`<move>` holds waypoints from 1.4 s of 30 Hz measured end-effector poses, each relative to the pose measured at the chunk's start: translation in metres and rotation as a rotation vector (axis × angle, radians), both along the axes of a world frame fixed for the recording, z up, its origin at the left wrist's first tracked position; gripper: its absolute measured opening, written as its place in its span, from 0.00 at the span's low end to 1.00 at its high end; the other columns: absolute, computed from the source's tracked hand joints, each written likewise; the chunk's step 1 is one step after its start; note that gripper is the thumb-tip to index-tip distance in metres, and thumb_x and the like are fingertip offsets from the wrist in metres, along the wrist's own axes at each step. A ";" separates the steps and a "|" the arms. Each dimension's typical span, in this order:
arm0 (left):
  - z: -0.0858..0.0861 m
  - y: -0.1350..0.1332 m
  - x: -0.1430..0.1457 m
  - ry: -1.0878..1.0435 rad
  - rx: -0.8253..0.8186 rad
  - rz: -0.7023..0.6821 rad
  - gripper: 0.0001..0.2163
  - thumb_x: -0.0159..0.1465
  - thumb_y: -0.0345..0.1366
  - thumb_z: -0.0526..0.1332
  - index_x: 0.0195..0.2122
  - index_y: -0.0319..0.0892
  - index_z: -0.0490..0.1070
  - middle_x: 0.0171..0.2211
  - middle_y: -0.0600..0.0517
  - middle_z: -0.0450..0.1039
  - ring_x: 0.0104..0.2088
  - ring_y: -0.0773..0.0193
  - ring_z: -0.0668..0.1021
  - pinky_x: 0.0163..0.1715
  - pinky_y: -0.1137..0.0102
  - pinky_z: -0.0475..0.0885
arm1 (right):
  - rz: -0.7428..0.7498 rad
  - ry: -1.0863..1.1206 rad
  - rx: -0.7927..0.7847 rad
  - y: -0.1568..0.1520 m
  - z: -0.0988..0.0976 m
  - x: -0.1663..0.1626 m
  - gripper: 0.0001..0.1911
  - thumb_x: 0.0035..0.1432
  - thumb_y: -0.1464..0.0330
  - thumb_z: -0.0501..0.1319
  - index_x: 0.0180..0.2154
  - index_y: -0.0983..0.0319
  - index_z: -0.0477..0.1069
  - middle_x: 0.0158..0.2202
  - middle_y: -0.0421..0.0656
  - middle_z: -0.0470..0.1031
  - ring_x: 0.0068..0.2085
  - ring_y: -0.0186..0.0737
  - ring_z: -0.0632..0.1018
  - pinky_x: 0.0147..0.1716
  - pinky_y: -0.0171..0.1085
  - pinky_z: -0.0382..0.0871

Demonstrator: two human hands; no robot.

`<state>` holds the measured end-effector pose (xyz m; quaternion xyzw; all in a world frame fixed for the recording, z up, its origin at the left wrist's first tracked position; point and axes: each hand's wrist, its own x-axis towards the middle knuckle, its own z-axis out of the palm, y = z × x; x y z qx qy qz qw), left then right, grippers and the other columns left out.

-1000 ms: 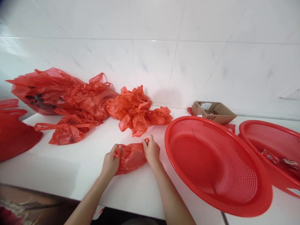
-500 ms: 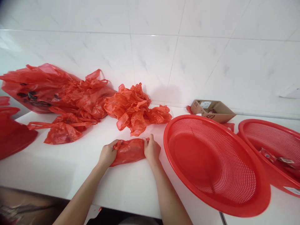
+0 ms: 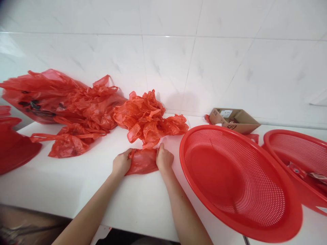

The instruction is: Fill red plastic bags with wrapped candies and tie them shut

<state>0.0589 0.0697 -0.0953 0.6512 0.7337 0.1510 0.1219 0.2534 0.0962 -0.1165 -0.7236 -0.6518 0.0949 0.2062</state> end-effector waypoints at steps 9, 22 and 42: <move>-0.003 -0.005 -0.002 -0.017 0.084 -0.017 0.20 0.60 0.28 0.52 0.50 0.49 0.73 0.47 0.47 0.77 0.45 0.52 0.77 0.36 0.66 0.67 | -0.070 0.185 0.121 -0.003 -0.004 0.010 0.13 0.65 0.59 0.49 0.38 0.59 0.66 0.27 0.40 0.74 0.26 0.38 0.72 0.25 0.34 0.51; -0.004 -0.093 -0.020 -0.342 0.292 -0.097 0.16 0.67 0.47 0.51 0.30 0.46 0.73 0.33 0.49 0.77 0.36 0.58 0.78 0.38 0.67 0.71 | -0.093 0.460 0.211 0.004 -0.002 0.020 0.09 0.60 0.64 0.49 0.36 0.59 0.66 0.29 0.43 0.73 0.28 0.42 0.73 0.28 0.35 0.58; 0.066 -0.062 0.043 0.054 0.258 -0.191 0.14 0.69 0.43 0.51 0.50 0.46 0.69 0.50 0.46 0.72 0.51 0.54 0.73 0.51 0.59 0.66 | 0.076 1.034 0.416 -0.003 -0.002 0.018 0.16 0.59 0.55 0.57 0.31 0.58 0.55 0.26 0.34 0.61 0.25 0.31 0.66 0.26 0.31 0.62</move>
